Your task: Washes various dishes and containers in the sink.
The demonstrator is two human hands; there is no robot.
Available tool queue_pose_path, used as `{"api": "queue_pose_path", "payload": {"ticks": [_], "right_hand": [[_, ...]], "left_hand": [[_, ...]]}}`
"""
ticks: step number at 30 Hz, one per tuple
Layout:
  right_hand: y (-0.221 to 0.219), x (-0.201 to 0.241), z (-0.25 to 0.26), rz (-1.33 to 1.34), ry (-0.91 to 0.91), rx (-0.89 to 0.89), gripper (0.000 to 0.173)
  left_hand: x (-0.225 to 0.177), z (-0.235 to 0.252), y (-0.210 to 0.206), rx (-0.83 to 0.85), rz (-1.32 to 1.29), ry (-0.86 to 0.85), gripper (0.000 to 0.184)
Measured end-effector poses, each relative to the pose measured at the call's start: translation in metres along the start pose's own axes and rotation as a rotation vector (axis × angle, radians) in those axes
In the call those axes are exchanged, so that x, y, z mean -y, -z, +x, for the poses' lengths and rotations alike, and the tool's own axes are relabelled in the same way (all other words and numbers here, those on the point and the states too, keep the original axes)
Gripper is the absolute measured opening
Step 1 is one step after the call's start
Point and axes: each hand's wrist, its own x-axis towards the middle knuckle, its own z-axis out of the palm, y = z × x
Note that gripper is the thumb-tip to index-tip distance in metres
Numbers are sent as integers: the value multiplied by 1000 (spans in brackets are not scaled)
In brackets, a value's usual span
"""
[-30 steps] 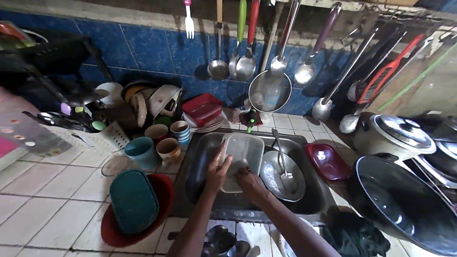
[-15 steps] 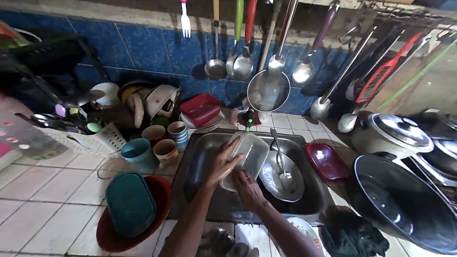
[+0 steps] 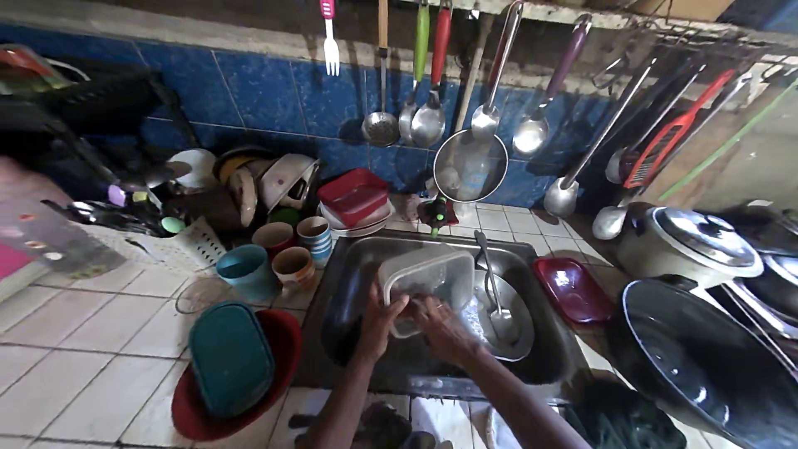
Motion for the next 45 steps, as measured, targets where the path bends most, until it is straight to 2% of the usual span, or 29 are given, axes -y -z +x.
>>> {"api": "queue_pose_path", "payload": {"ticks": [2, 3, 5, 6, 9, 12, 15, 19, 21, 23, 25, 27, 29, 30, 32, 33, 35, 37, 38, 40, 41, 43, 45], "right_hand": [[0, -20, -5, -76, -106, -29, 39], [-1, -18, -4, -102, -184, 1, 40], [-2, 10, 3, -48, -341, 120, 53], [-4, 26, 8, -23, -356, 129, 57], [-9, 50, 19, 11, -254, 75, 60], [-6, 21, 6, 41, -208, 108, 54], [-5, -13, -17, -75, -149, 98, 44], [18, -4, -17, -72, -226, 342, 40], [38, -9, -13, -6, -175, 436, 40], [69, -15, -11, 36, -83, 542, 41], [101, -19, -9, 53, 20, 617, 38], [121, -27, -7, 161, 53, 621, 41], [138, -25, -5, 373, -86, 596, 62], [146, -25, -4, 503, -150, 515, 68], [148, -27, -3, 718, -199, 202, 65], [144, -26, -2, 734, -221, 36, 64], [123, -12, 0, 625, -265, -226, 50], [89, 22, -3, 516, -316, -358, 37], [69, 36, -4, 455, -320, -415, 37], [36, 33, 2, 306, -306, -593, 42], [39, 23, 8, 272, -363, -620, 45], [76, 2, 25, 328, -604, -482, 48], [104, -11, 40, 398, -763, -362, 46]], "left_hand": [[-7, -2, 2, -34, -9, 36, 85], [-8, -1, -1, -57, -4, 61, 83], [-1, 0, -13, -95, 13, 85, 80], [3, 0, -22, -105, 20, 73, 79], [0, -4, -42, -138, 21, 56, 74], [-15, 1, -24, -36, 105, 53, 66], [-43, 20, -2, 92, 302, 149, 63], [-61, 47, -2, 217, 746, 190, 76], [-66, 52, 2, 348, 1132, 55, 89], [-78, 43, 4, 634, 1361, -122, 91], [-94, 29, -4, 978, 1419, -150, 69], [-100, 25, -11, 1173, 1450, -122, 39], [-90, 26, -13, 1247, 1336, 36, 28], [-80, 26, -11, 1241, 1214, 119, 27], [-55, 18, -5, 1131, 881, 236, 22], [-47, 11, -6, 1043, 716, 296, 21], [-38, -1, -15, 830, 424, 379, 21], [-33, -9, -23, 644, 171, 396, 28], [-35, -14, -27, 588, 99, 363, 31], [-37, -26, -30, 583, 90, 300, 39], [-35, -32, -30, 600, 93, 296, 46], [-33, -40, -30, 681, 80, 305, 62], [-28, -41, -31, 736, 54, 288, 66]]}}
